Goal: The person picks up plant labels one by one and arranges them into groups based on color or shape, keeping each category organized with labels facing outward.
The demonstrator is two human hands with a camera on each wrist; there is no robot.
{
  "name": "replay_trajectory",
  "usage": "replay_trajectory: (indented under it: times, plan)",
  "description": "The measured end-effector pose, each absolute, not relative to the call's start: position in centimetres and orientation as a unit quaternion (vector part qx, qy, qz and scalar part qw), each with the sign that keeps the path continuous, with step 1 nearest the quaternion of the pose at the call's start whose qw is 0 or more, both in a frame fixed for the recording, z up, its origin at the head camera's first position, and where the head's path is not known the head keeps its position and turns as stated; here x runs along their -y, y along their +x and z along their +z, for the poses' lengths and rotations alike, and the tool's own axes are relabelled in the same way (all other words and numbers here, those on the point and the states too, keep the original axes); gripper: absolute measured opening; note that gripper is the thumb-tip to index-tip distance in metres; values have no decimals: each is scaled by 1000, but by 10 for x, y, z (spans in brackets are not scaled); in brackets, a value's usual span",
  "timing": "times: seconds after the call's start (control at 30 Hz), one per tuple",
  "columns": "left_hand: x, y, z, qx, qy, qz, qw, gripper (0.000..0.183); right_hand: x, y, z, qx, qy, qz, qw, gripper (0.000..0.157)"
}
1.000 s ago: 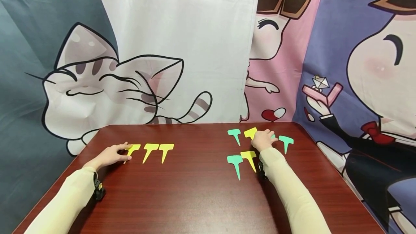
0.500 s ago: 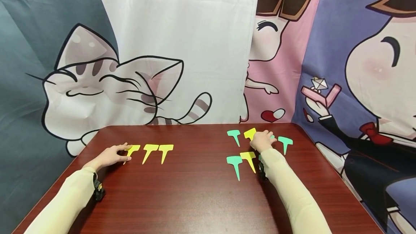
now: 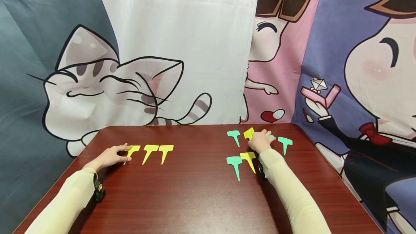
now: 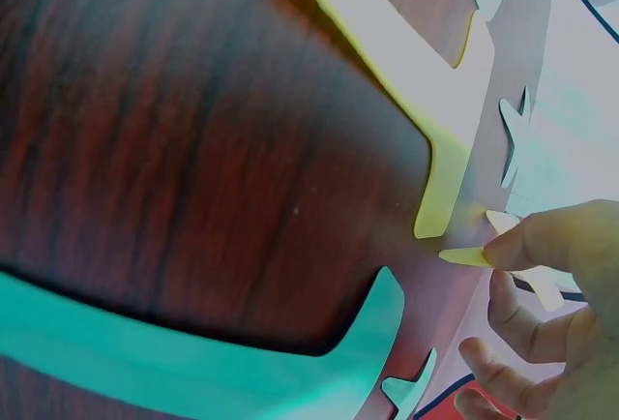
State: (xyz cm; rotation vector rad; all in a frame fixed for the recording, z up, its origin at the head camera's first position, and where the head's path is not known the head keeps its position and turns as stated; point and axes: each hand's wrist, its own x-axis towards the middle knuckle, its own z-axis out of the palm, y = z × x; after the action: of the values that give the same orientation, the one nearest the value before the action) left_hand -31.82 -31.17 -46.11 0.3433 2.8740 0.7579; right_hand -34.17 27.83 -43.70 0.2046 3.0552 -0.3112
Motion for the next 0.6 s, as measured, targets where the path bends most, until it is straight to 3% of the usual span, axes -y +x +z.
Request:
replay_trajectory:
  times: [0.6]
  plan:
    - [311, -316, -460, -957, 115, 256, 74, 67, -276, -344, -436, -994, 66, -89, 14, 33]
